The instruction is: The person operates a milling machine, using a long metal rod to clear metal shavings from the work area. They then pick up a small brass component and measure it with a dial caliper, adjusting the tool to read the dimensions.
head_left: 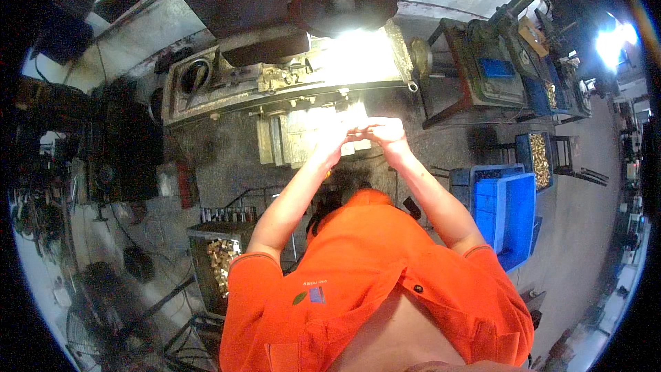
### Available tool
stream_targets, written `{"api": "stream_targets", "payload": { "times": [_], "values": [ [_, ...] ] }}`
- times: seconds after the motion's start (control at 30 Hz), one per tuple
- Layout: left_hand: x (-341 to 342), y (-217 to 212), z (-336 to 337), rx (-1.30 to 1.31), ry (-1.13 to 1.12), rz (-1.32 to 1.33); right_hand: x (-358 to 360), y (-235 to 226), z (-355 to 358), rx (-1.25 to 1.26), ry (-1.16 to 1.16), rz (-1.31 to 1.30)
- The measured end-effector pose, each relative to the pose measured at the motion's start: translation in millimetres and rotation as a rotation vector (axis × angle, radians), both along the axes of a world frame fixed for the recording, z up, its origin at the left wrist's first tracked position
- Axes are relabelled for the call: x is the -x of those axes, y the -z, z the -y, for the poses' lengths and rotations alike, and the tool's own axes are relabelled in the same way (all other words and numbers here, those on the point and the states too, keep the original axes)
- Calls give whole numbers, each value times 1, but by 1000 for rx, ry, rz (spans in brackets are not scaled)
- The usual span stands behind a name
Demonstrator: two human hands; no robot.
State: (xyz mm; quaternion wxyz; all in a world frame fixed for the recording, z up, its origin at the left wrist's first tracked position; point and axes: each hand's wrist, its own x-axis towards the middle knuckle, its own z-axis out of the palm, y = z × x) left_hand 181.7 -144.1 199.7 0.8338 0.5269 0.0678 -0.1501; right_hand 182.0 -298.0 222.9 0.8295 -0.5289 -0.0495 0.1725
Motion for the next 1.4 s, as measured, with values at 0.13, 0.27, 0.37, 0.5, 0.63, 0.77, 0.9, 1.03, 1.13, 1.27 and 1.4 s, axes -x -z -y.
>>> {"api": "stream_targets", "payload": {
  "times": [0.13,0.27,0.37,0.5,0.63,0.77,0.9,1.03,1.13,1.27,1.4],
  "values": [
    [-1,0,0,-1,-15,-29,-2,1,0,29,-4,-15],
    [-2,-1,-1,-9,1,-19,-2,-1,-1,-5,-23,-5],
    [-3,3,-1,-8,-3,-13,-3,2,0,-15,-26,13],
    [-3,4,-1,-5,-1,-15,-4,6,2,-20,-33,20],
    [-4,5,0,45,-17,-25,-5,18,2,-116,25,9],
    [-2,4,0,84,-41,-31,-2,-5,-6,-117,38,-39],
    [-1,-9,0,98,-21,-42,-3,-4,-3,-22,-5,-19],
    [-2,-1,-1,81,-20,-48,-1,-6,-6,-44,35,-48],
    [-1,-3,0,117,-21,-56,-2,-2,-4,-65,15,-42],
    [0,-1,-2,109,-37,-49,-2,2,-2,-9,12,-54],
    [3,-7,0,131,-19,-37,1,8,0,-66,24,-85]
  ]
}}
